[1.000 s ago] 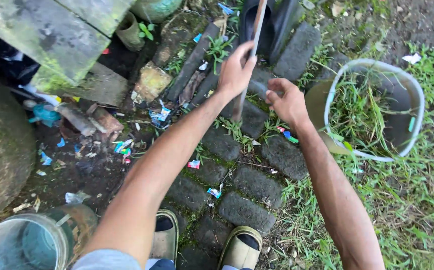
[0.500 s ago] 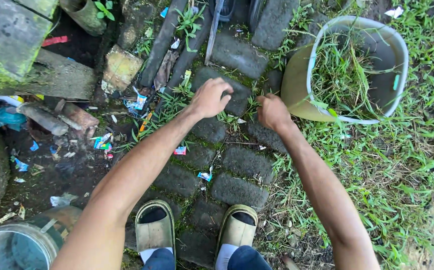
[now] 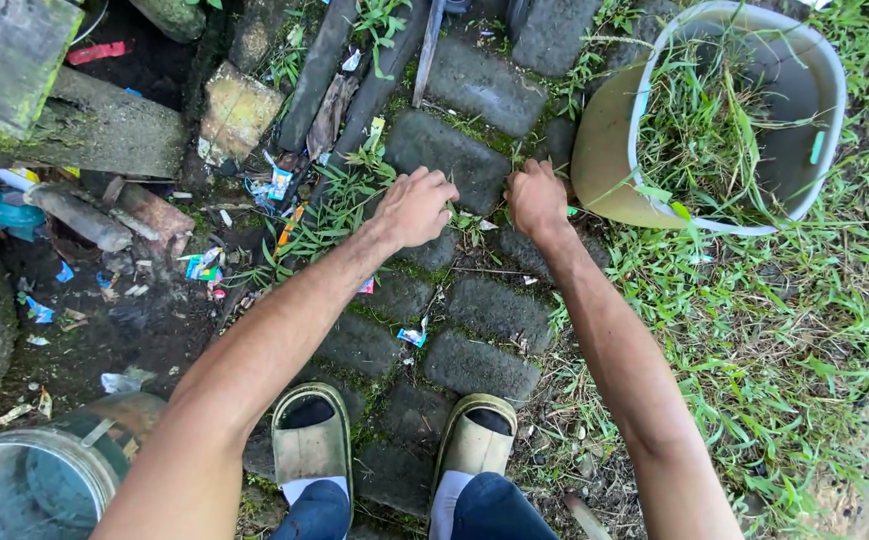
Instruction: Manually pull weeds and grass from between paving stones and around an outdoor drain area, placing the debris into a small bucket.
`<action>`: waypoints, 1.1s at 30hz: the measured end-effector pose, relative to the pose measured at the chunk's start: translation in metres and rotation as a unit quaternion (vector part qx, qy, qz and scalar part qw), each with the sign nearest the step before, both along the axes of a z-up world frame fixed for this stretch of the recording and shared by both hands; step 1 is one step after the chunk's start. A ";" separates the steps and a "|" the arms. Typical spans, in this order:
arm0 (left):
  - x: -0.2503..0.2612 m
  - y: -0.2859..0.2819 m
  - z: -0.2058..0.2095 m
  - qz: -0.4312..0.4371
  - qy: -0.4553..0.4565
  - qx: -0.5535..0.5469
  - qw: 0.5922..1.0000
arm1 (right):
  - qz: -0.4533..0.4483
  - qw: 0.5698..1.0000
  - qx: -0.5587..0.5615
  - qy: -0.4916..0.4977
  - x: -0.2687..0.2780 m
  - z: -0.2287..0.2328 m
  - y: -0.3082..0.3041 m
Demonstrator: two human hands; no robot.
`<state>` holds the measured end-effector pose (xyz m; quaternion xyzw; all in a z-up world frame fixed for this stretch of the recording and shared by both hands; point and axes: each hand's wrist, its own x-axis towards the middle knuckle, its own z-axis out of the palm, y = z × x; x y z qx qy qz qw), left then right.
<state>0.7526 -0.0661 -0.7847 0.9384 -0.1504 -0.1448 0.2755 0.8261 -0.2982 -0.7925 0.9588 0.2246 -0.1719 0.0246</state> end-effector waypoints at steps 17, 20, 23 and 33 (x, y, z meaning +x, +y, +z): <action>-0.018 -0.039 -0.051 -0.086 -0.137 0.191 0.968 | 0.125 0.992 -0.009 -0.018 -0.037 0.006 -0.017; -0.020 -0.043 -0.058 -0.098 -0.178 0.224 0.953 | 0.089 0.996 0.002 0.001 -0.038 0.013 -0.020; -0.019 -0.044 -0.054 -0.112 -0.183 0.235 0.948 | 0.063 0.998 0.028 0.008 -0.037 0.012 -0.026; -0.020 -0.051 -0.048 -0.108 -0.143 0.232 0.956 | 0.070 0.996 0.057 -0.022 -0.062 0.018 -0.020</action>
